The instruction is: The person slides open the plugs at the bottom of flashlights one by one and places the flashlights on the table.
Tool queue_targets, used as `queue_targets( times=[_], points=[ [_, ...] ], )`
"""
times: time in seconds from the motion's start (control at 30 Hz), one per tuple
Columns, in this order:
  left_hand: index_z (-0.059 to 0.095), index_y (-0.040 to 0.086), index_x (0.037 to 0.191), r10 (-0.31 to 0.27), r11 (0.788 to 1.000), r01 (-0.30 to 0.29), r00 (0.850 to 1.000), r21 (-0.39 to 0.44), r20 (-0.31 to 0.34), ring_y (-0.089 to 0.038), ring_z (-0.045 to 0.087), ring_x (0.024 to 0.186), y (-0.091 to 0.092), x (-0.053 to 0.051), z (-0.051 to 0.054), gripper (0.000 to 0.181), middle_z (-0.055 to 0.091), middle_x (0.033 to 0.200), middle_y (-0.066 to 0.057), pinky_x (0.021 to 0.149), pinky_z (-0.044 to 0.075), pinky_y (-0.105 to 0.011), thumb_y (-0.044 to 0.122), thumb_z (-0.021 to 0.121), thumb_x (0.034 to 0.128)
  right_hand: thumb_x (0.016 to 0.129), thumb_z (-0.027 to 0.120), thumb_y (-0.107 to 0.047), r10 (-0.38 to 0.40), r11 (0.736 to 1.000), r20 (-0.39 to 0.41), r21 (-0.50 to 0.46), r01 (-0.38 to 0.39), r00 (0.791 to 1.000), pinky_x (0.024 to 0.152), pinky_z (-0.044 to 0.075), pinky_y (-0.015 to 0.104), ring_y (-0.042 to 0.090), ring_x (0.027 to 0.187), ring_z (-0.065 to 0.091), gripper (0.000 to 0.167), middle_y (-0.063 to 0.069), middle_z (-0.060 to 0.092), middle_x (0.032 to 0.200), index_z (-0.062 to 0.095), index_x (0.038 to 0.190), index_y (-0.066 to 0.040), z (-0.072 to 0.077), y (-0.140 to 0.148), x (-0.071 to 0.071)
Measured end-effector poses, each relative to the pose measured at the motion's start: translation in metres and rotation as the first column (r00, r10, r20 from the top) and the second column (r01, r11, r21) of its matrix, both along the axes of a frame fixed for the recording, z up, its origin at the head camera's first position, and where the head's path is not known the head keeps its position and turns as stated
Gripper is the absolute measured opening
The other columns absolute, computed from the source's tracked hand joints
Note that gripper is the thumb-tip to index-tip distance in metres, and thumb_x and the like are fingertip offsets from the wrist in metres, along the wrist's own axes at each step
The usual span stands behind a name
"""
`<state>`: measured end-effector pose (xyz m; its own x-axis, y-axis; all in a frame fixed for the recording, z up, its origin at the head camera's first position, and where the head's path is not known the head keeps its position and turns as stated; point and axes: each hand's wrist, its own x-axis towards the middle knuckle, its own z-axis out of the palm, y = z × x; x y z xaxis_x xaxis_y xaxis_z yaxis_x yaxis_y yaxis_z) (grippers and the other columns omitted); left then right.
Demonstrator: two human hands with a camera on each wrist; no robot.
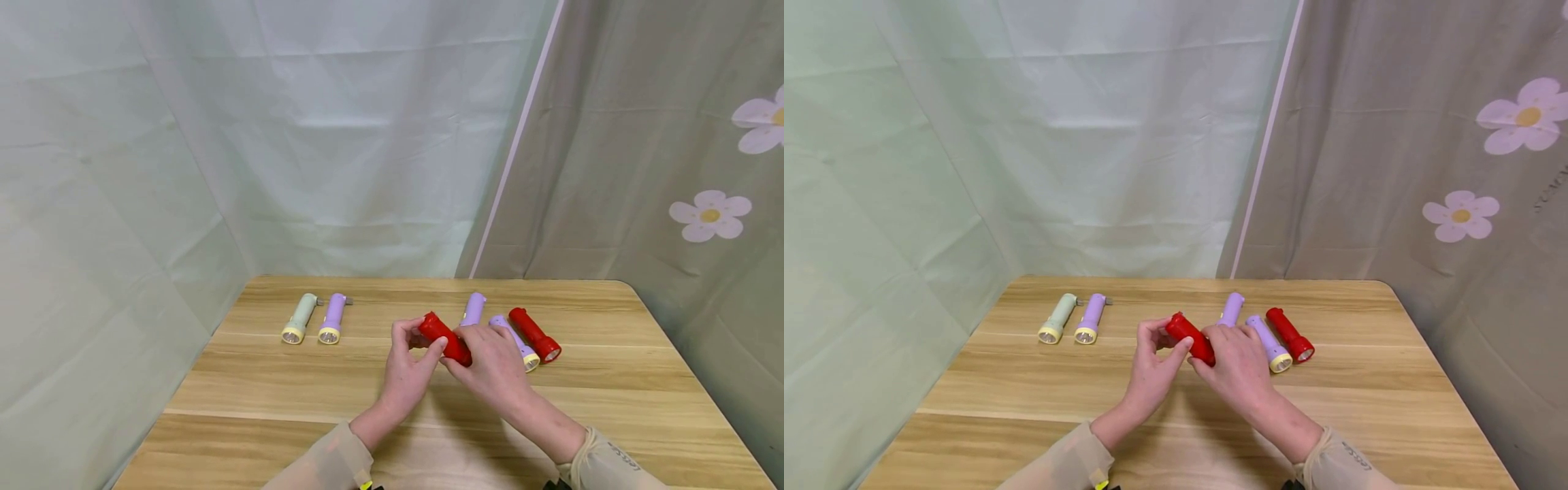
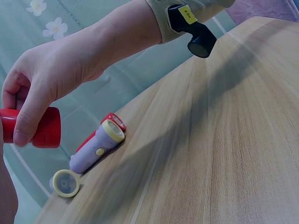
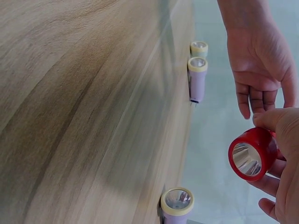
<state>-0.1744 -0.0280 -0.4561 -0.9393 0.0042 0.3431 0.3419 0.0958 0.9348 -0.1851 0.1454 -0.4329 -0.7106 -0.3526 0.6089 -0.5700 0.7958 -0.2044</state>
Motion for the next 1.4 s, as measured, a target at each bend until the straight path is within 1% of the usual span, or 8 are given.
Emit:
queue_targets(
  times=[0.13,0.3,0.57,0.73,0.87,1.13,1.4],
  points=[
    [0.043,0.022,0.134,0.003,1.000,-0.003,1.000,-0.007,0.004,-0.021,0.057,0.106,-0.0001,0.0000,-0.0001,0.049,0.061,0.119,0.000,0.087,0.051,-0.040,0.030,0.074,0.0965,0.075,0.090,-0.031,0.001,1.000,0.002,-0.002,-0.001,1.000,0.079,0.037,0.036,0.011,0.068,0.052,0.034,-0.008,0.063,0.076,0.064,0.092,-0.017,-0.0001,0.0000,0.0000],
    [0.043,0.023,0.134,0.007,1.000,-0.007,1.000,-0.009,-0.001,-0.021,0.057,0.106,-0.0003,0.0000,-0.0014,0.049,0.061,0.119,0.000,0.087,0.051,-0.042,0.029,0.074,0.0964,0.075,0.091,-0.030,0.008,1.000,-0.001,-0.006,-0.008,1.000,0.080,0.037,0.037,0.011,0.068,0.053,0.035,-0.008,0.063,0.076,0.064,0.092,-0.017,-0.0013,0.0000,-0.0004],
    [0.044,0.021,0.135,0.006,1.000,-0.006,1.000,0.027,-0.001,-0.021,0.057,0.107,0.0004,0.0010,0.0001,0.051,0.061,0.121,0.001,0.090,0.049,-0.044,0.024,0.075,0.0953,0.074,0.091,-0.031,0.027,1.000,-0.053,-0.015,-0.028,0.998,0.081,0.037,0.038,0.011,0.068,0.052,0.037,-0.007,0.061,0.076,0.063,0.092,-0.016,-0.0046,0.0008,-0.0010],
    [0.044,0.023,0.135,-0.001,1.000,0.001,1.000,0.012,-0.001,-0.021,0.057,0.107,-0.0001,0.0004,-0.0003,0.050,0.061,0.121,0.002,0.089,0.050,-0.044,0.027,0.075,0.0958,0.073,0.090,-0.031,0.032,0.999,-0.068,-0.017,-0.033,0.997,0.080,0.037,0.038,0.011,0.067,0.052,0.036,-0.007,0.060,0.076,0.063,0.092,-0.016,-0.0060,0.0009,-0.0020],
    [0.044,0.023,0.135,-0.003,1.000,0.003,1.000,0.008,-0.005,-0.021,0.057,0.107,-0.0001,0.0004,-0.0004,0.049,0.061,0.121,0.002,0.089,0.050,-0.043,0.027,0.074,0.0960,0.074,0.090,-0.031,0.029,0.999,-0.065,-0.015,-0.030,0.997,0.080,0.037,0.038,0.011,0.067,0.052,0.036,-0.007,0.060,0.075,0.062,0.091,-0.016,-0.0062,0.0009,-0.0023],
    [0.044,0.022,0.135,-0.009,1.000,0.009,1.000,0.029,-0.002,-0.021,0.057,0.107,0.0004,0.0021,0.0007,0.051,0.061,0.123,0.001,0.090,0.050,-0.043,0.022,0.075,0.0955,0.074,0.091,-0.031,0.026,1.000,-0.057,-0.011,-0.027,0.998,0.081,0.037,0.038,0.011,0.067,0.051,0.036,-0.008,0.060,0.075,0.062,0.091,-0.017,-0.0062,0.0010,-0.0022],
    [0.043,0.023,0.135,-0.007,1.000,0.007,1.000,0.004,-0.003,-0.021,0.057,0.107,-0.0006,-0.0001,-0.0025,0.049,0.061,0.123,0.001,0.090,0.051,-0.045,0.027,0.074,0.0967,0.074,0.091,-0.032,0.025,1.000,-0.052,-0.004,-0.025,0.998,0.081,0.038,0.039,0.012,0.067,0.052,0.037,-0.007,0.061,0.075,0.063,0.092,-0.016,-0.0059,0.0009,-0.0019]
  ],
)
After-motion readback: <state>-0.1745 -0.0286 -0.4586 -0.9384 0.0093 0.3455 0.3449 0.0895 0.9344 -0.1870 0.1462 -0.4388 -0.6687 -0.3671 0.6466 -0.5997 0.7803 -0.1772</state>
